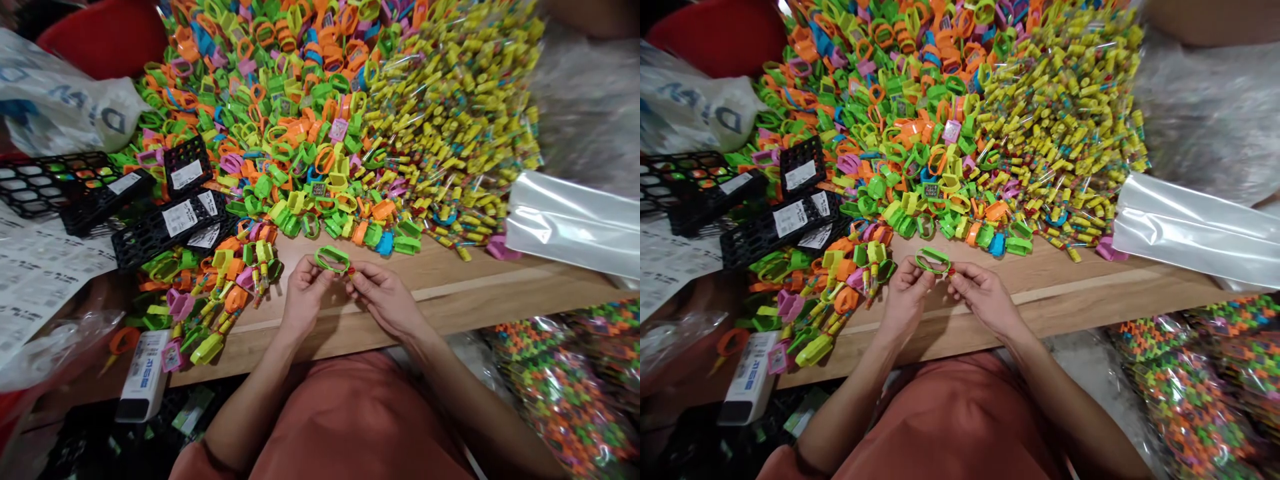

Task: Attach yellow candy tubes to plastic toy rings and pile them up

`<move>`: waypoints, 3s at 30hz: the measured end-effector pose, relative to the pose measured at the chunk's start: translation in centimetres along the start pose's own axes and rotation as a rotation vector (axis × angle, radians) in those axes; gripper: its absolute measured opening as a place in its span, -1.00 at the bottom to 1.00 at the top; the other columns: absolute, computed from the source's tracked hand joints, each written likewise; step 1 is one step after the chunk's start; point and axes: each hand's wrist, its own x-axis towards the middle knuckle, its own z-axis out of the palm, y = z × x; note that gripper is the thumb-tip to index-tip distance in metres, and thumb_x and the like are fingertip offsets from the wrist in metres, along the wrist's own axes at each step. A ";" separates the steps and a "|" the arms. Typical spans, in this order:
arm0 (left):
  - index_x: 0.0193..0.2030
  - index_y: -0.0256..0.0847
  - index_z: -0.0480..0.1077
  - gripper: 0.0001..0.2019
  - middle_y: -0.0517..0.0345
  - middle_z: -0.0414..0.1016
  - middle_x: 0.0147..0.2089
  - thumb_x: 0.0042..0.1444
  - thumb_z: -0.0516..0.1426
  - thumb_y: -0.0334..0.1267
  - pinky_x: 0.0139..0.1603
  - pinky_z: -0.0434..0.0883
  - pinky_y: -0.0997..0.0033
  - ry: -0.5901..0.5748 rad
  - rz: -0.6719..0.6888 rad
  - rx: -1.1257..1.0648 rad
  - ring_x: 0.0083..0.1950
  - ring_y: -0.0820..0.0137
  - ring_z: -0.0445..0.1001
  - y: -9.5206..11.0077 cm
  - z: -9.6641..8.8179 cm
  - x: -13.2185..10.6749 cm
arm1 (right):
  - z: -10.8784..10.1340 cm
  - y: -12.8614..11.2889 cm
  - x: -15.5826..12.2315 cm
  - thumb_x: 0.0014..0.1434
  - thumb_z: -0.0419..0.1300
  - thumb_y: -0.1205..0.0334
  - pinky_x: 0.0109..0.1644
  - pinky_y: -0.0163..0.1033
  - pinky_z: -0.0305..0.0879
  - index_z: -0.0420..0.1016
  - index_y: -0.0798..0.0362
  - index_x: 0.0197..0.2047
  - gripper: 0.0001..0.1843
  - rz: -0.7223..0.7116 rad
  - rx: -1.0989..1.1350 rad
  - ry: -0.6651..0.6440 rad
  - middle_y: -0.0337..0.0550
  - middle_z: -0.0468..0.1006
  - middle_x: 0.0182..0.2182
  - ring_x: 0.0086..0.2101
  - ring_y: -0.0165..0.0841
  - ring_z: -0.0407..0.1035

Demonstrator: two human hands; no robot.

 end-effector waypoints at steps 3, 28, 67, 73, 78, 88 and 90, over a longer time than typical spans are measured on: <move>-0.24 -0.20 0.51 -0.74 0.16 0.62 -0.26 0.08 0.41 -0.12 -0.15 0.42 0.51 -0.016 0.027 0.046 -0.26 0.46 0.51 0.1 0.1 0.0 | 0.0 0.1 0.0 0.08 0.52 -0.10 -0.34 -0.35 0.25 0.63 0.03 -0.06 -0.52 -0.033 -0.009 -0.008 -0.22 0.52 -0.39 -0.41 -0.43 0.33; -0.24 -0.19 0.57 -0.67 0.30 0.56 -0.39 -0.20 0.45 -0.28 -0.37 0.40 0.51 0.641 0.497 0.759 -0.41 0.47 0.46 9.1 -7.3 2.5 | -10.7 -4.6 -0.1 0.36 0.17 0.10 -0.01 -0.08 0.38 0.63 0.05 -0.11 -0.74 -0.529 -1.073 0.443 -0.03 0.59 -0.20 -0.17 -0.18 0.46; -0.16 -0.19 0.63 -0.78 0.06 0.58 -0.18 0.18 0.31 -0.09 -0.12 0.44 0.41 -0.062 0.068 0.488 -0.16 0.36 0.52 -2.4 2.4 1.3 | -5.0 -0.7 -0.6 0.45 0.08 0.05 -0.17 -0.22 0.31 0.33 0.06 0.16 -0.66 -0.266 -0.774 0.157 -0.16 0.50 -0.24 -0.25 -0.31 0.39; -0.09 -0.05 0.65 -0.84 0.06 0.55 -0.10 0.28 0.25 -0.15 0.10 0.40 0.26 -0.082 0.280 0.675 0.01 0.28 0.48 -2.4 2.0 0.8 | -5.0 -0.9 -1.0 0.45 0.06 0.03 -0.11 -0.19 0.40 0.48 0.04 0.11 -0.65 -0.330 -0.707 0.130 -0.03 0.51 0.00 -0.11 -0.26 0.44; 0.00 0.00 0.63 -0.80 0.06 0.54 -0.10 0.33 0.19 -0.24 0.06 0.33 0.23 -0.117 0.451 0.911 -0.01 0.28 0.39 -2.0 1.9 0.2 | -4.0 -1.7 -1.6 0.39 0.17 -0.02 -0.13 -0.21 0.37 0.58 0.06 0.09 -0.61 -0.267 -0.616 0.104 -0.10 0.55 -0.19 -0.20 -0.28 0.42; -0.03 -0.04 0.62 -0.78 0.04 0.52 -0.14 0.35 0.14 -0.32 -0.01 0.27 0.25 -0.144 0.706 1.100 -0.04 0.27 0.30 -1.4 1.7 0.1 | -4.3 -1.4 -2.1 0.30 0.28 -0.17 -0.42 -0.34 0.18 0.55 0.07 0.18 -0.43 -0.068 -0.417 0.032 -0.17 0.53 -0.36 -0.43 -0.40 0.33; -0.03 -0.05 0.61 -0.77 0.04 0.51 -0.13 0.36 0.12 -0.34 0.01 0.26 0.24 -0.167 0.725 1.112 -0.04 0.27 0.30 -1.1 1.6 0.2 | -4.5 -1.4 -2.1 0.29 0.29 -0.18 -0.43 -0.35 0.19 0.56 0.07 0.15 -0.44 -0.053 -0.374 0.015 -0.14 0.56 -0.30 -0.43 -0.42 0.35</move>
